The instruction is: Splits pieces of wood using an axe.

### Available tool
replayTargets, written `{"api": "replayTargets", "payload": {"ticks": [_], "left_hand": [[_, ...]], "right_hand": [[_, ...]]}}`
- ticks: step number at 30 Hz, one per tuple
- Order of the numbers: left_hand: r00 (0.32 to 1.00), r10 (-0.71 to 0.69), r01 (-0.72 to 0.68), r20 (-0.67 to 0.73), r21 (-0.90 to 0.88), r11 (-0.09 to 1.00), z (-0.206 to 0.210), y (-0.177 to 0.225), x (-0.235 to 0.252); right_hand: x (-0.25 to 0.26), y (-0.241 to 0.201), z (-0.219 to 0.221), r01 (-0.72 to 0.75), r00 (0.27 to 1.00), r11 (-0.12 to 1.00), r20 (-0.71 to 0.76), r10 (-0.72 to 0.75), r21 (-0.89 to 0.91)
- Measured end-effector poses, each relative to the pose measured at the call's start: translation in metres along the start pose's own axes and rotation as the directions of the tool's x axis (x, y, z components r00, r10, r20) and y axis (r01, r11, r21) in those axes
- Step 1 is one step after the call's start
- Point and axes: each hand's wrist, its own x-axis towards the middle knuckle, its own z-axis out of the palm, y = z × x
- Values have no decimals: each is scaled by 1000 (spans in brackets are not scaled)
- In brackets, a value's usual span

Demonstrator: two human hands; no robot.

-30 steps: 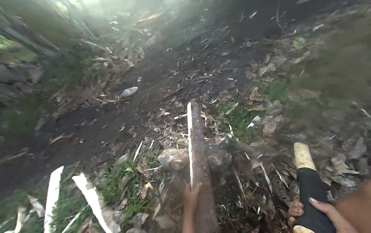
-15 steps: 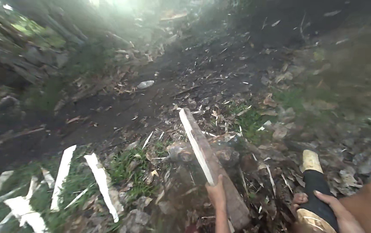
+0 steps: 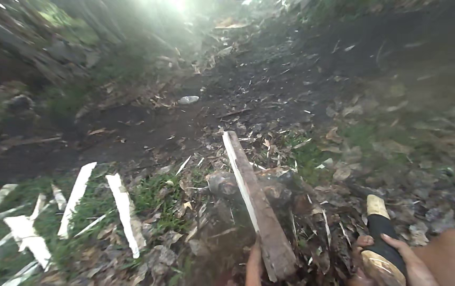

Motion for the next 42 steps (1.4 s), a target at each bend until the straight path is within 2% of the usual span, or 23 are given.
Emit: {"api": "replayTargets", "payload": {"ticks": [3, 5, 11, 14, 18, 20, 23, 25, 28, 32, 36, 42], "left_hand": [[964, 171, -151, -203, 110, 982, 16, 11, -20], [926, 249, -188, -285, 227, 956, 25, 25, -32], [894, 233, -65, -384, 403, 913, 50, 77, -64], [888, 254, -3, -384, 547, 837, 47, 111, -77], [867, 380, 27, -322, 791, 611, 50, 173, -85], [854, 455, 37, -253, 901, 432, 60, 202, -82], [817, 571, 28, -82, 994, 102, 76, 226, -65], [794, 608, -9, 12, 1000, -9, 75, 234, -47], [821, 569, -20, 32, 999, -28, 46, 240, -27], [927, 375, 1, 10, 1000, -31, 11, 245, -20], [923, 385, 13, -22, 1000, 26, 4, 241, -22], [918, 390, 6, -67, 988, 155, 11, 228, -24]], "right_hand": [[-4, 2, 3, 41, 998, 998, -39, -43, -48], [-4, 3, 5, 54, 996, 992, -61, -61, -113], [-2, -2, 7, 35, 999, 997, -36, -37, -70], [-3, -3, 3, 26, 999, 997, -30, -28, -68], [-1, -7, -1, 15, 1000, 998, -20, -16, -67], [-1, -7, -2, 6, 1000, 999, -24, -7, -49], [-1, -4, 3, 17, 1000, 1000, -24, -17, -5], [-1, -5, 3, 29, 999, 999, -22, -29, 20], [-1, -5, -1, 5, 1000, 1000, -20, -5, 31], [-3, -5, -1, 11, 999, 1000, -42, -11, -5], [0, 1, 1, 13, 999, 999, -41, -14, -44], [1, -2, 7, 25, 997, 999, -67, -23, 25]]}}
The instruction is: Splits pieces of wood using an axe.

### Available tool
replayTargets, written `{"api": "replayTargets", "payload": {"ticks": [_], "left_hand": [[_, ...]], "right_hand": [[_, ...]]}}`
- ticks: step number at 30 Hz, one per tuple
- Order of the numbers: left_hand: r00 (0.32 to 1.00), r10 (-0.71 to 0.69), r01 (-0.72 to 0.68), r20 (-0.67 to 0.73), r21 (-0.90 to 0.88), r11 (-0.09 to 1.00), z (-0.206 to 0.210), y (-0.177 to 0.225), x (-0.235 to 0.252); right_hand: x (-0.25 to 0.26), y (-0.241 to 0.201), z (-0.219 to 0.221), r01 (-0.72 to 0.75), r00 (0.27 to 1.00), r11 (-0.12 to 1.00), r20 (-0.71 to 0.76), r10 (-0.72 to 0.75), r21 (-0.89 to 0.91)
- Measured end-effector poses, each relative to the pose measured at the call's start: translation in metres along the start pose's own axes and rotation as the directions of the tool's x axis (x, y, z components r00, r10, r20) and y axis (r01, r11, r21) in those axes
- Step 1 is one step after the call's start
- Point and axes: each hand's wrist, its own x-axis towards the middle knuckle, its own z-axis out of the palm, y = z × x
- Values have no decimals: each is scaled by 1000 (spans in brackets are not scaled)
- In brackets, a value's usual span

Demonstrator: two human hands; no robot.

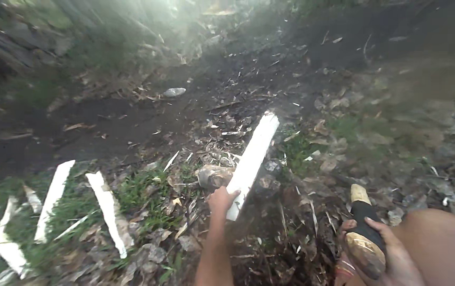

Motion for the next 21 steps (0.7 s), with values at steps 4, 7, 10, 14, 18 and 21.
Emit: {"api": "replayTargets", "payload": {"ticks": [4, 7, 10, 14, 18, 21], "left_hand": [[999, -14, 21, 35, -207, 978, 5, -13, 13], [998, -26, 48, 54, -453, 890, 14, -23, 26], [992, -102, 127, 77, -677, 725, 33, -28, 21], [977, -208, 139, 38, -860, 492, 69, 5, 14], [975, -216, 140, 44, -879, 455, 60, 32, 13], [980, -200, 128, 25, -842, 524, 34, 35, 13]], "right_hand": [[-2, -5, -3, -3, 1000, 1000, -16, 4, 18], [-2, -10, -8, -11, 1000, 999, 19, 10, 49], [-3, -11, -9, -2, 999, 1000, 45, 1, 30], [-3, -6, -6, 32, 999, 999, 23, -31, -33], [2, -4, -4, 11, 1000, 999, 18, -10, -48], [4, 2, 3, 15, 1000, 998, 4, -15, -55]]}}
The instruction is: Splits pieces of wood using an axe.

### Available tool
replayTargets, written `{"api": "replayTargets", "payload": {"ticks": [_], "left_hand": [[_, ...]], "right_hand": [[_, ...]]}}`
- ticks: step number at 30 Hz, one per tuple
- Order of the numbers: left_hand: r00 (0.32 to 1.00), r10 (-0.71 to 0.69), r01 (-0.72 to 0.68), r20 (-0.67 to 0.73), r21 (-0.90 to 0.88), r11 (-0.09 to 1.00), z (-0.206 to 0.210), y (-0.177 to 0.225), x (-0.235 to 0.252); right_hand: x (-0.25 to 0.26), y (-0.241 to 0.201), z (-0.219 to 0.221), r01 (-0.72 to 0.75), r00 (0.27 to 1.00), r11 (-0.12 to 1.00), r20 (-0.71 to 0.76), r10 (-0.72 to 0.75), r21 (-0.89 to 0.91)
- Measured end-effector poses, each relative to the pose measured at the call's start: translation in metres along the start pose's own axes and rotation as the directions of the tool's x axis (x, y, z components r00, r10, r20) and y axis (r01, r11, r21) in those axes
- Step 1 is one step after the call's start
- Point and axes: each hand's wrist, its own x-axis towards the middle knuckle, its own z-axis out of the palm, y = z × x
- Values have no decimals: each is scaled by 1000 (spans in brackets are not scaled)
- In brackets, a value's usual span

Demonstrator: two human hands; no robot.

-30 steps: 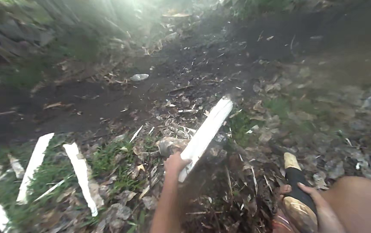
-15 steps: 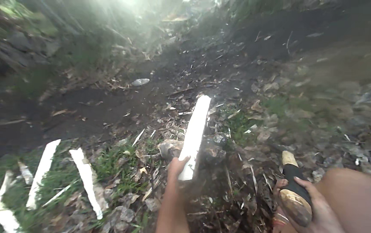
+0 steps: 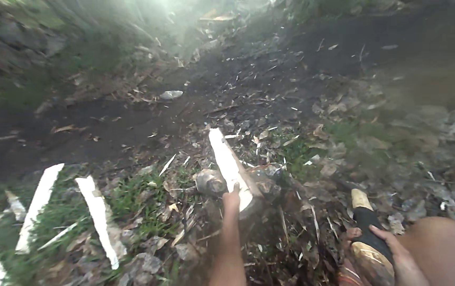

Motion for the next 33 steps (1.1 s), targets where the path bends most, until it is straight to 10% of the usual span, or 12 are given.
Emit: {"api": "replayTargets", "payload": {"ticks": [18, 26, 33], "left_hand": [[998, -34, 42, 50, -167, 985, -11, -36, 21], [940, -115, 253, 322, -429, 867, -21, -66, -28], [997, -70, 61, -19, -291, 955, 0, -56, -23]], "right_hand": [[1, 14, -22, 61, 998, 962, 32, -54, -265], [-10, 41, -19, 121, 983, 856, 179, -34, -502], [-26, 66, -6, 270, 927, 618, 374, 41, -739]]}}
